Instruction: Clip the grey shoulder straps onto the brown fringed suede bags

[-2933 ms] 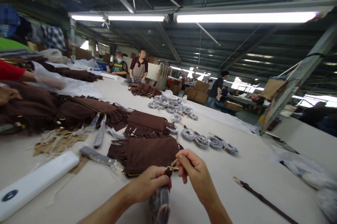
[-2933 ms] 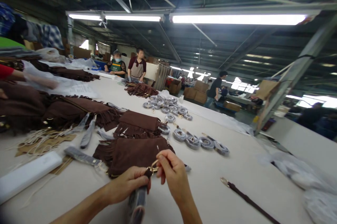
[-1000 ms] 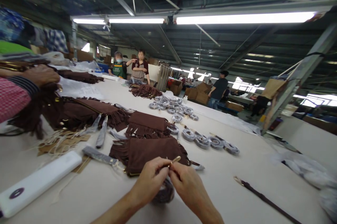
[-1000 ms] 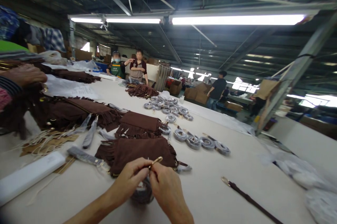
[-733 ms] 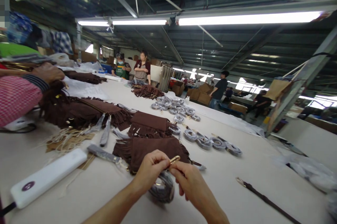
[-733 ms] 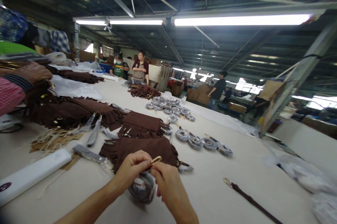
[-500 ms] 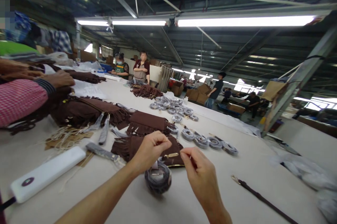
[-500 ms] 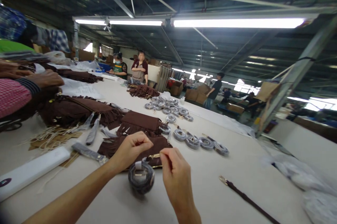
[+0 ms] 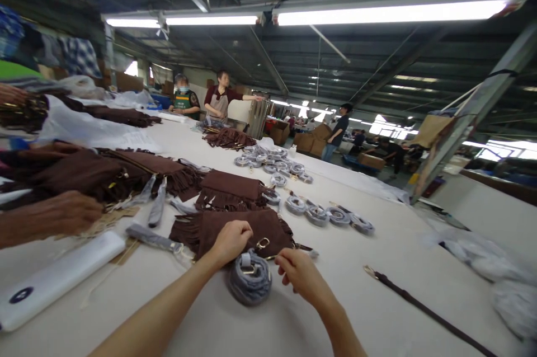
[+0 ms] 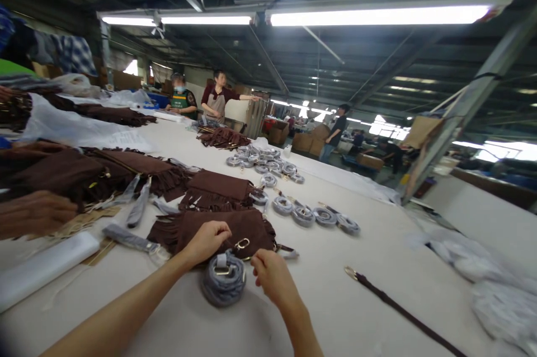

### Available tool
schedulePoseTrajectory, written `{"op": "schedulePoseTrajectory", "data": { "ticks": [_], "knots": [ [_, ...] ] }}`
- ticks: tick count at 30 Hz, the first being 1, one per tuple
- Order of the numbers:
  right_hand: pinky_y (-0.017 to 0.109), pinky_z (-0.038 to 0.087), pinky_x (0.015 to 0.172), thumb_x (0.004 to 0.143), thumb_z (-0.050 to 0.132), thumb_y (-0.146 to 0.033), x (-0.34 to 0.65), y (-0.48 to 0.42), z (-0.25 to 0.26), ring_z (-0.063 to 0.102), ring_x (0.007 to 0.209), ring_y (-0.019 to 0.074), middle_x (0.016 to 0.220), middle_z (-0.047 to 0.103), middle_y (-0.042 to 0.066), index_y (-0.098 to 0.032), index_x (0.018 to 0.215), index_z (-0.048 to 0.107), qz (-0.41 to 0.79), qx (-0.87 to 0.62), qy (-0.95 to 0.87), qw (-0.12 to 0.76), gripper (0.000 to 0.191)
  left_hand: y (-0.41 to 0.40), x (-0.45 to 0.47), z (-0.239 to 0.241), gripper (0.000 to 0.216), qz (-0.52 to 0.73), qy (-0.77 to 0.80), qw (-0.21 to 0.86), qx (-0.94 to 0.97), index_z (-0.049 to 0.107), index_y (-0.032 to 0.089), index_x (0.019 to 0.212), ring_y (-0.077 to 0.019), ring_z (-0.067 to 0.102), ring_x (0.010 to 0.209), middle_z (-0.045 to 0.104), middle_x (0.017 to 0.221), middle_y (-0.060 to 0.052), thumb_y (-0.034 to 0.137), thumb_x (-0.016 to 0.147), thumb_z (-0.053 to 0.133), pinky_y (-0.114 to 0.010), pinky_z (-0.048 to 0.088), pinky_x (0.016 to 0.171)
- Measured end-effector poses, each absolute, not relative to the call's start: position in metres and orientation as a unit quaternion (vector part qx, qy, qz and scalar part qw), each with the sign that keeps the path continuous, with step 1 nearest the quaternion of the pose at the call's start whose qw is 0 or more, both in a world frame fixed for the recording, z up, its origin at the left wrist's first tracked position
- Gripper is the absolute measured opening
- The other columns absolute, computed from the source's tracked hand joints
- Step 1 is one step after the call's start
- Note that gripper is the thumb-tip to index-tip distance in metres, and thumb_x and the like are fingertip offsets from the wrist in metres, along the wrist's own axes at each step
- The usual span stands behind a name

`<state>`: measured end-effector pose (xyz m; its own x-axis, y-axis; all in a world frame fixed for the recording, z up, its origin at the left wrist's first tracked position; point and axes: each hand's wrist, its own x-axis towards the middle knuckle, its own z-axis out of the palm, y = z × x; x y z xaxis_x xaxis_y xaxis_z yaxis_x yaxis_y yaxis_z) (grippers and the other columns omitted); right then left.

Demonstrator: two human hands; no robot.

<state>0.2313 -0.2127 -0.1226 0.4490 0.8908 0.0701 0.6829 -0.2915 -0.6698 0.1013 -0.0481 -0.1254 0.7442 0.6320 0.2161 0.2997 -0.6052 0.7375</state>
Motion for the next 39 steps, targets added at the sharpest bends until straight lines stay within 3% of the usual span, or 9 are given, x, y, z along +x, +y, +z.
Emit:
{"op": "schedulePoseTrajectory", "data": {
  "ticks": [5, 9, 18, 23, 28, 31, 34, 37, 39],
  "knots": [
    [0.025, 0.046, 0.057, 0.082, 0.045, -0.021, 0.223, -0.193, -0.144, 0.065, 0.061, 0.0166, 0.070, 0.068, 0.001, -0.019, 0.082, 0.064, 0.113, -0.779, -0.499, 0.362, 0.019, -0.053, 0.105, -0.133, 0.023, 0.187, 0.266, 0.344, 0.881, 0.067, 0.019, 0.067, -0.0165, 0.060, 0.069, 0.068, 0.068, -0.002, 0.019, 0.078, 0.046, -0.023, 0.038, 0.061],
    [0.027, 0.045, 0.070, 0.082, 0.052, -0.024, 0.217, -0.183, -0.144, 0.066, 0.077, 0.0187, 0.082, 0.072, 0.003, -0.020, 0.086, 0.063, 0.081, -0.776, -0.500, 0.375, 0.012, -0.055, 0.108, -0.139, 0.026, 0.175, 0.277, 0.337, 0.883, 0.069, 0.019, 0.073, -0.0179, 0.062, 0.078, 0.071, 0.079, -0.004, 0.019, 0.080, 0.044, -0.024, 0.040, 0.069],
    [0.027, 0.036, 0.064, 0.084, 0.052, -0.023, 0.209, -0.170, -0.158, 0.063, 0.072, 0.0198, 0.073, 0.070, 0.003, -0.022, 0.077, 0.065, 0.037, -0.792, -0.474, 0.382, 0.015, -0.057, 0.109, -0.141, 0.027, 0.181, 0.285, 0.358, 0.870, 0.072, 0.018, 0.074, -0.0188, 0.062, 0.078, 0.072, 0.079, -0.005, 0.020, 0.078, 0.044, -0.026, 0.041, 0.071],
    [0.032, 0.041, 0.073, 0.084, 0.050, -0.029, 0.222, -0.173, -0.156, 0.060, 0.078, 0.0220, 0.080, 0.066, 0.007, -0.020, 0.075, 0.059, 0.048, -0.750, -0.456, 0.477, 0.017, -0.054, 0.108, -0.145, 0.028, 0.190, 0.265, 0.414, 0.850, 0.072, 0.016, 0.075, -0.0169, 0.060, 0.070, 0.069, 0.072, -0.004, 0.027, 0.080, 0.046, -0.023, 0.041, 0.063],
    [0.036, 0.050, 0.077, 0.083, 0.052, -0.048, 0.244, -0.182, -0.143, 0.061, 0.100, 0.0256, 0.105, 0.065, 0.011, -0.021, 0.085, 0.054, 0.126, -0.660, -0.406, 0.620, 0.027, -0.056, 0.107, -0.145, 0.039, 0.204, 0.267, 0.471, 0.816, 0.070, 0.011, 0.102, -0.0139, 0.054, 0.055, 0.066, 0.068, -0.003, 0.032, 0.086, 0.041, -0.022, 0.040, 0.052],
    [0.027, 0.049, 0.058, 0.082, 0.052, -0.055, 0.243, -0.184, -0.136, 0.065, 0.081, 0.0196, 0.091, 0.062, 0.005, -0.023, 0.080, 0.047, 0.197, -0.602, -0.378, 0.675, 0.033, -0.062, 0.105, -0.136, 0.036, 0.241, 0.245, 0.469, 0.814, 0.071, 0.013, 0.104, -0.0144, 0.055, 0.063, 0.066, 0.076, -0.004, 0.031, 0.086, 0.046, -0.023, 0.042, 0.059],
    [0.019, 0.032, 0.042, 0.078, 0.062, -0.052, 0.230, -0.185, -0.129, 0.047, 0.051, 0.0086, 0.068, 0.051, -0.004, -0.022, 0.079, 0.050, 0.260, -0.570, -0.380, 0.681, 0.032, -0.072, 0.103, -0.119, 0.030, 0.299, 0.171, 0.408, 0.846, 0.074, 0.017, 0.101, -0.0158, 0.057, 0.075, 0.061, 0.079, -0.004, 0.027, 0.087, 0.049, -0.025, 0.043, 0.071],
    [0.019, 0.024, 0.042, 0.080, 0.064, -0.046, 0.215, -0.186, -0.122, 0.030, 0.045, 0.0060, 0.056, 0.035, -0.010, -0.019, 0.089, 0.059, 0.317, -0.560, -0.418, 0.642, 0.029, -0.081, 0.099, -0.095, 0.030, 0.325, 0.096, 0.344, 0.876, 0.072, 0.021, 0.107, -0.0159, 0.055, 0.081, 0.056, 0.082, -0.003, 0.026, 0.090, 0.047, -0.025, 0.043, 0.075],
    [0.020, 0.024, 0.044, 0.083, 0.061, -0.045, 0.209, -0.189, -0.116, 0.029, 0.048, 0.0065, 0.056, 0.034, -0.010, -0.018, 0.089, 0.062, 0.333, -0.559, -0.464, 0.601, 0.028, -0.082, 0.095, -0.079, 0.031, 0.340, 0.069, 0.332, 0.877, 0.071, 0.021, 0.110, -0.0160, 0.054, 0.086, 0.055, 0.088, -0.004, 0.026, 0.092, 0.046, -0.025, 0.043, 0.079]
  ]
}}
